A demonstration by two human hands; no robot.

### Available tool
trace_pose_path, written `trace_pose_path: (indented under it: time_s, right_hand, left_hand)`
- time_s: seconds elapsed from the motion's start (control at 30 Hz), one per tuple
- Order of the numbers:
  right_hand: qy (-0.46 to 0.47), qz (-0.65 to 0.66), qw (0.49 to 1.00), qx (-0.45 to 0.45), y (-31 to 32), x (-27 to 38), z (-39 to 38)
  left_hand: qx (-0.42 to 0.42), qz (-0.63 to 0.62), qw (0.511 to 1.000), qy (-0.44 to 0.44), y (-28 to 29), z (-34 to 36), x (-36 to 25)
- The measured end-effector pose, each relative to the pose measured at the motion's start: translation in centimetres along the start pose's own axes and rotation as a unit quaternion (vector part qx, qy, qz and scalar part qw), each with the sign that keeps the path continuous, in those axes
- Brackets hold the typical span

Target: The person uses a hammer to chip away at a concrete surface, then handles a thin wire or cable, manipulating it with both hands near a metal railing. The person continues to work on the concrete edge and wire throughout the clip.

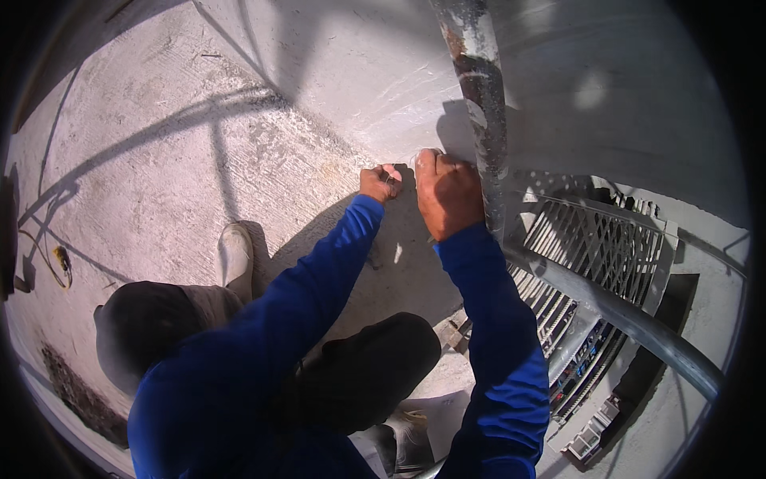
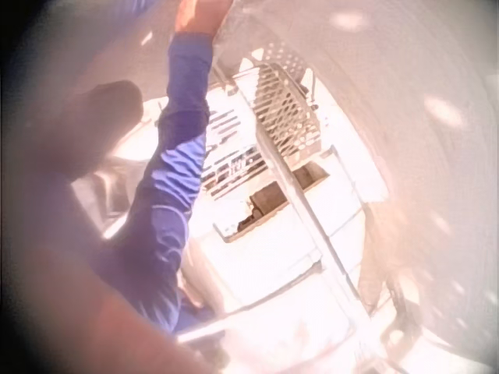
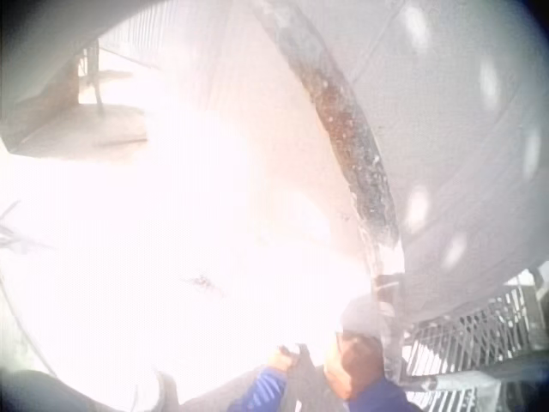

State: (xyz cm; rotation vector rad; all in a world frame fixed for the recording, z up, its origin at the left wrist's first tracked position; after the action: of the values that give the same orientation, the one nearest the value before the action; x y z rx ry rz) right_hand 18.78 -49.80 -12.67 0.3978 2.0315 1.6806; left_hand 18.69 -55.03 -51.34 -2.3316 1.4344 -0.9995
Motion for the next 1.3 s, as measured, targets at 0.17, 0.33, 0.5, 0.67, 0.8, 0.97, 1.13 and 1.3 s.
trace_pose_path:
  time_s: [0.17,0.33,0.5,0.67,0.8,0.97,1.13,1.3]
  right_hand:
    - [-0.014,-0.052,0.998,-0.022,1.0,-0.1,-0.5]
    - [0.004,-0.052,0.998,-0.035,1.3,0.9,-0.2]
    - [0.011,-0.051,0.999,-0.001,0.3,0.7,-1.2]
    - [0.004,-0.054,0.995,0.08,-2.3,0.0,-3.6]
    - [0.021,-0.056,0.991,0.119,-2.3,-0.1,-4.2]
    - [0.026,-0.092,0.988,0.126,-2.2,0.7,-3.7]
    - [0.013,-0.103,0.985,0.139,-2.2,0.4,-3.7]
    - [-0.02,-0.07,0.985,0.159,-2.5,-0.4,-3.9]
  left_hand:
    - [-0.012,0.047,0.999,0.001,-1.5,0.3,1.1]
    - [0.053,0.137,0.989,-0.01,-0.6,0.8,-0.8]
    - [0.074,0.219,0.973,-0.003,-0.5,-3.2,-1.0]
    - [0.019,0.295,0.955,-0.037,0.4,-5.8,-1.6]
    - [0.039,0.602,0.738,-0.303,-1.9,-6.6,-2.9]
    - [0.061,0.618,0.721,-0.308,-1.2,-4.9,-4.3]
    - [0.11,0.577,0.771,-0.246,-1.0,-6.1,-2.3]
    - [0.174,0.654,0.731,-0.083,-0.4,-10.7,-1.7]
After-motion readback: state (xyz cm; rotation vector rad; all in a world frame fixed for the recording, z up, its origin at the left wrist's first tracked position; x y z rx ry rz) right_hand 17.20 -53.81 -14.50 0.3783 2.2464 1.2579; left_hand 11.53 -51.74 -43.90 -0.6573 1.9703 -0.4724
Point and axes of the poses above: each hand's wrist, its own z-axis towards the middle knuckle, its own y-axis out of the back of the hand, x = y × z, the point moved 6 cm from there along z, towards the middle knuckle, and after that the axes turned 11 degrees about x, right-handed, at the moved point
